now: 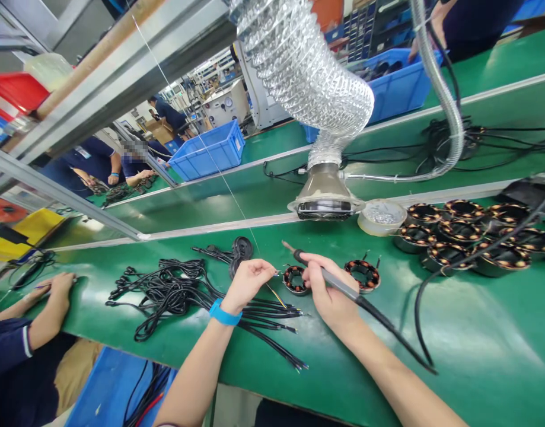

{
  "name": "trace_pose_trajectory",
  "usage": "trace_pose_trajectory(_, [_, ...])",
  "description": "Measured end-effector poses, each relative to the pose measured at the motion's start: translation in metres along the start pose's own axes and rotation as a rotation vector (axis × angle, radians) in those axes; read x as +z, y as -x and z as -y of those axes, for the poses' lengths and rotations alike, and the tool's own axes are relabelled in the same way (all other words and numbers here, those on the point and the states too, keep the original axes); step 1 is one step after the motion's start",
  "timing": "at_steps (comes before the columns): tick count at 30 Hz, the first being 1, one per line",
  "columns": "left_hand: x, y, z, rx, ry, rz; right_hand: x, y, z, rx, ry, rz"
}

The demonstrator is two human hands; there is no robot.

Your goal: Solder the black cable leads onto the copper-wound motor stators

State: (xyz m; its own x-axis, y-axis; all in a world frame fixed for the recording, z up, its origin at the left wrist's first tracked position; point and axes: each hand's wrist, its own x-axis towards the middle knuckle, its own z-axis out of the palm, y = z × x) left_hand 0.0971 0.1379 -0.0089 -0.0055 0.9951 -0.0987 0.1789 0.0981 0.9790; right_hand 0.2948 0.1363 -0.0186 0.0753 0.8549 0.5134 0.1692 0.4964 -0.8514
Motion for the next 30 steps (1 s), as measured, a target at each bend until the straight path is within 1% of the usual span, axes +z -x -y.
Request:
trace_pose_trajectory(5, [0.007,-0.002,0.000,0.016,0.016,-0.010,-0.006,0.004,-0.002,-0.058,0.016,-0.092])
trace_pose_trajectory(8, [0.011,-0.004,0.001,0.019,-0.014,-0.014,-0.006,0.004,-0.001,-0.057,0.002,-0.109])
trace_pose_trajectory(21, [0.012,-0.006,0.003,0.024,-0.019,-0.043,-0.003,0.002,0.004,-0.094,0.054,-0.026])
trace_pose_trajectory(27, [0.012,-0.004,0.003,0.033,-0.018,-0.055,-0.004,0.003,0.004,-0.221,0.118,-0.018])
trace_pose_trajectory(30, [0.012,-0.004,0.002,0.032,-0.038,-0.063,-0.004,0.004,0.004,-0.188,0.096,-0.012])
